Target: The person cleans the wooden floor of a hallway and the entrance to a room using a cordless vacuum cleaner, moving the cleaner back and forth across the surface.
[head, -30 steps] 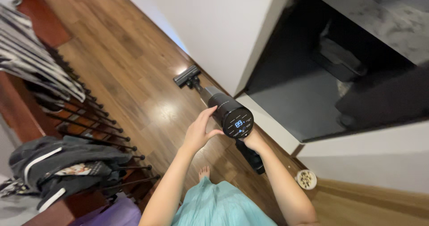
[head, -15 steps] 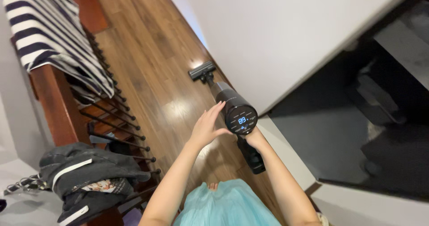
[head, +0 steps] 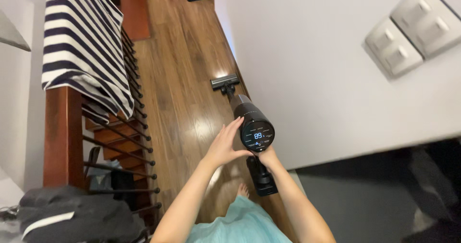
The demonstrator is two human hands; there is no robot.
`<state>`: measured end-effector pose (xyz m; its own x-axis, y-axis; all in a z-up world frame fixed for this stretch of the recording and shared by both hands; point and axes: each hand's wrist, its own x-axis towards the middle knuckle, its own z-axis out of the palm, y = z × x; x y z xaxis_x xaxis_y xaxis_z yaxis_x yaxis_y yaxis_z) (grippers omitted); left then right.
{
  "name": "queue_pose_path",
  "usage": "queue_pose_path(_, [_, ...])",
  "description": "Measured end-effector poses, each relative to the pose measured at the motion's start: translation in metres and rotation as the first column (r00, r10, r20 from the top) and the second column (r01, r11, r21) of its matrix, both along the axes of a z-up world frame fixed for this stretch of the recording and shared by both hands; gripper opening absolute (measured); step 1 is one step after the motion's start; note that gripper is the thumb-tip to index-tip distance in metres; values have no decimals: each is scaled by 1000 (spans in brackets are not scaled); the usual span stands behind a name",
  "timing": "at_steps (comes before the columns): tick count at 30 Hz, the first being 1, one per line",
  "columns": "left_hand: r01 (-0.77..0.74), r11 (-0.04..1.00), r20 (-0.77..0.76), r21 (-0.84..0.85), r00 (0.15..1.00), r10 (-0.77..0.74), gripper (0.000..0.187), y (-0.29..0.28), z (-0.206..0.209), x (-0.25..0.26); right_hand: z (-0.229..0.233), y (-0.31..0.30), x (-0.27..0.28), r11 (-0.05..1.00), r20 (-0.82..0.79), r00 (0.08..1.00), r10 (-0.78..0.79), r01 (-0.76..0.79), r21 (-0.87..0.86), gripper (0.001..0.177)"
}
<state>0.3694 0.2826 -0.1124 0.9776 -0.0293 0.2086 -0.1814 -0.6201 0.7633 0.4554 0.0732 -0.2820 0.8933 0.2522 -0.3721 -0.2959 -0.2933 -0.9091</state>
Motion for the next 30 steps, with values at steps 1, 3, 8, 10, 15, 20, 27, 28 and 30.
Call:
queue_pose_path(1, [-16, 1000, 5, -4, 1000, 16, 122, -2, 3, 14, 4, 4, 15, 1000, 10, 1000, 14, -14, 23, 49])
queue_pose_path(3, [-48, 999, 12, -14, 999, 48, 128, -6, 7, 41, 8, 10, 44, 997, 28, 999, 41, -43, 66, 46])
queue_pose_path(8, [-116, 993, -14, 5, 993, 116, 120, 4, 4, 104, 0, 31, 101, 995, 47, 998, 52, -56, 88, 47])
queue_pose_path(10, [-113, 994, -3, -7, 994, 113, 119, 12, 3, 127, -1, 37, 122, 994, 66, 994, 84, -87, 58, 45])
queue_pose_path(15, [-107, 992, -17, -73, 994, 106, 115, 40, 2, 179, 1, 65, 177, 986, 90, 984, 155, -160, 45, 40])
queue_pose_path(20, [-109, 990, 21, -86, 994, 111, 114, 82, -9, 240, -16, 106, 241, 991, 79, 988, 131, -133, 21, 37])
queue_pose_path(27, [-98, 991, 41, -91, 994, 102, 117, 170, -5, 336, -21, 195, 339, 995, 30, 996, 84, -82, -56, 44])
queue_pose_path(28, [-102, 991, 17, -90, 994, 104, 117, 183, -4, 350, -18, 209, 352, 996, 22, 997, 80, -79, -48, 45])
queue_pose_path(30, [-110, 990, -31, -89, 994, 107, 118, 210, -1, 378, -11, 233, 378, 997, 5, 997, 72, -72, -36, 48])
